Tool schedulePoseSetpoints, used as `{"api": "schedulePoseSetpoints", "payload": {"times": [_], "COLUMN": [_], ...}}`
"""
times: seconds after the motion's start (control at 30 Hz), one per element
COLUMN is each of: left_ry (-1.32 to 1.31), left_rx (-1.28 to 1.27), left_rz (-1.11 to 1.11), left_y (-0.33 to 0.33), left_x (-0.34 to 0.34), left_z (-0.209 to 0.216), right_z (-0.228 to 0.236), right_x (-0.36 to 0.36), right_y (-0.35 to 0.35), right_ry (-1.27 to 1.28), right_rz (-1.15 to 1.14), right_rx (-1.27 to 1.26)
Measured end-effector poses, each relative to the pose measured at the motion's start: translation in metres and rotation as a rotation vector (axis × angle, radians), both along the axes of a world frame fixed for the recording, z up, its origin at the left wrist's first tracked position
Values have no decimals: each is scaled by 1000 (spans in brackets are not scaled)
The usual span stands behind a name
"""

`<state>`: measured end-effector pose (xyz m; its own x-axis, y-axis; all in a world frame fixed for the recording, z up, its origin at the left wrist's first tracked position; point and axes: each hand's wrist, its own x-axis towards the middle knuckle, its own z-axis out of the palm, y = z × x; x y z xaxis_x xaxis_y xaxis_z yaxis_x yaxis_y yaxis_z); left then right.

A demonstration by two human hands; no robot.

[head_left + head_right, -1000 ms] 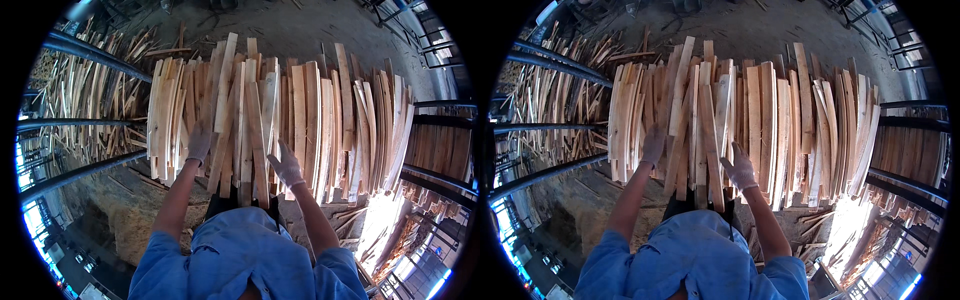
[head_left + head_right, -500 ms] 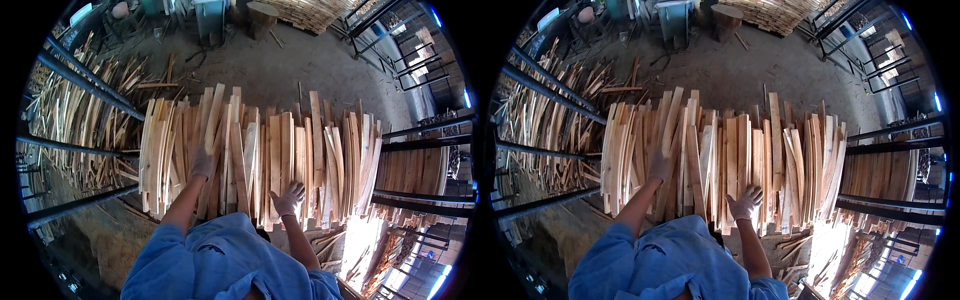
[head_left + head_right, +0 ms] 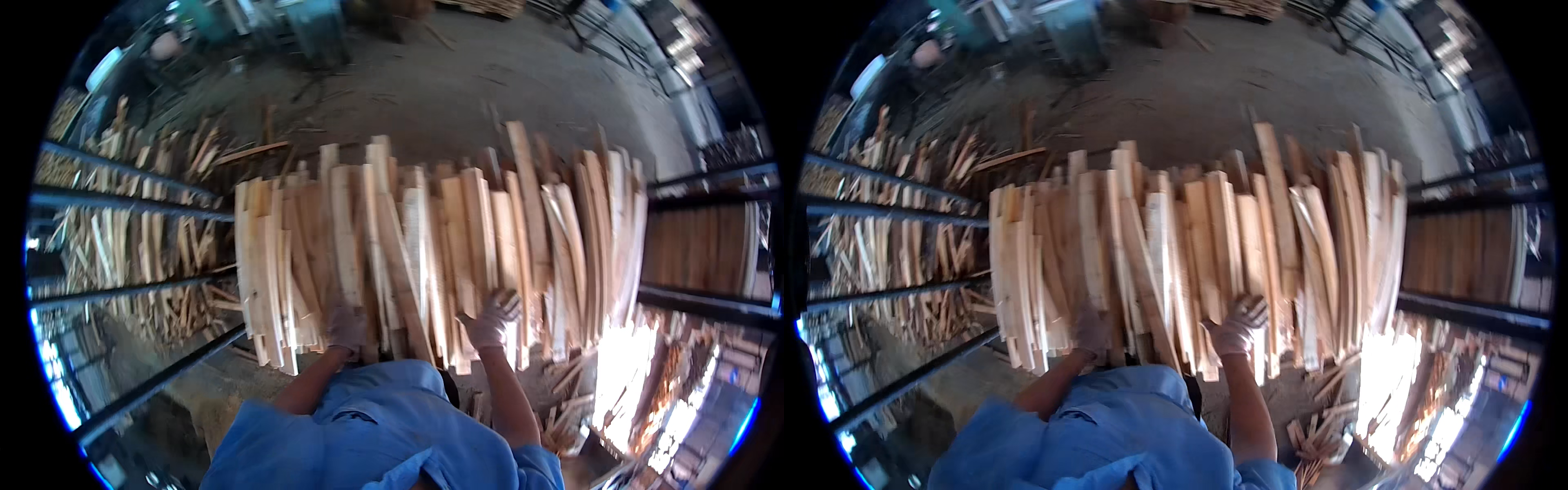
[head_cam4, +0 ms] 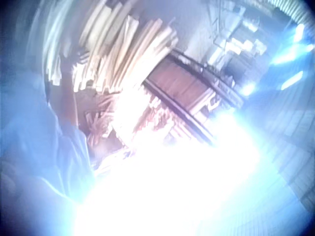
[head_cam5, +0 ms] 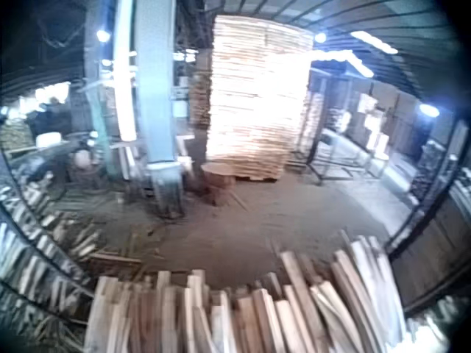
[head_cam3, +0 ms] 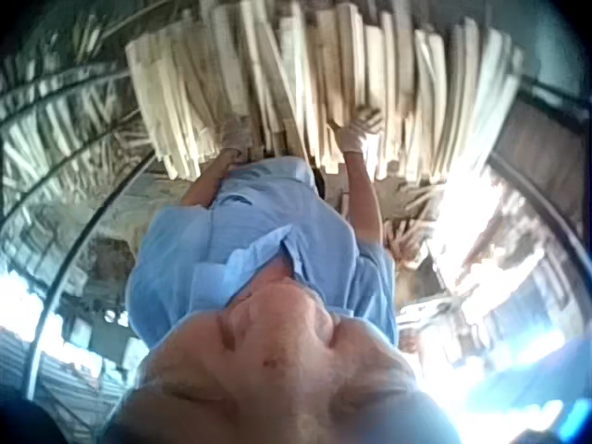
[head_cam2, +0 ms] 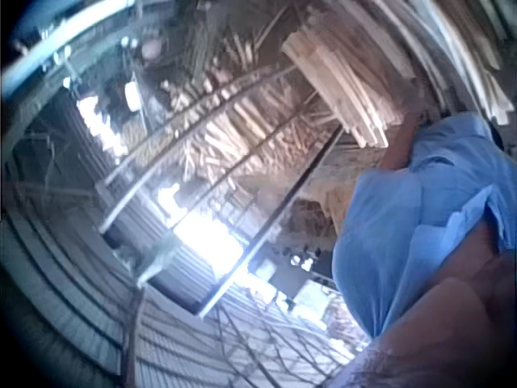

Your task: The person picks up bundles of wooden planks from a pile on the floor and places them onto a conveyor belt. The person repeatedly gathers wood pieces and moves them to the conveyor for processing.

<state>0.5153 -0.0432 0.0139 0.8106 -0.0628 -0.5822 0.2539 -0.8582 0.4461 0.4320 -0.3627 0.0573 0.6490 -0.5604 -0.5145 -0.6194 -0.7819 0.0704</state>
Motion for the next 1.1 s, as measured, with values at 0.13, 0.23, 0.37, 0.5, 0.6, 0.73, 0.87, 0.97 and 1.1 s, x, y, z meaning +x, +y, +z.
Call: {"api": "schedulePoseSetpoints", "payload": {"times": [0.13, 0.23, 0.37, 0.5, 0.6, 0.73, 0.87, 0.97, 1.1], "left_ry": [-162, -170, 118, -19, -8, 41, 78, 317, 363], "left_rx": [331, 133, -67, -16, -70, -136, 135, -39, -14], "left_rz": [-608, -65, 45, -33, 52, 469, 367, 868, 753], "left_y": [9, 12, 27, 36, 81, 138, 179, 168, 137], "left_x": [-7, -18, -27, -67, -125, -225, -366, -478, -553], "left_z": [-36, -30, 4, -7, -13, 26, -57, -61, 1], "right_z": [5, 27, 23, -29, -65, -127, -118, -137, -141], "right_x": [-11, 6, 3, -21, -28, -16, 8, 16, -29], "right_y": [4, 24, 43, 3, -24, -61, -68, -78, -123], "right_ry": [-69, 16, -30, -147, -166, -151, -163, -230, -357], "right_rz": [63, 31, 203, 214, 234, 205, 325, 340, 585], "right_rx": [-65, -93, -326, -244, -215, -194, -74, -181, 14]}}
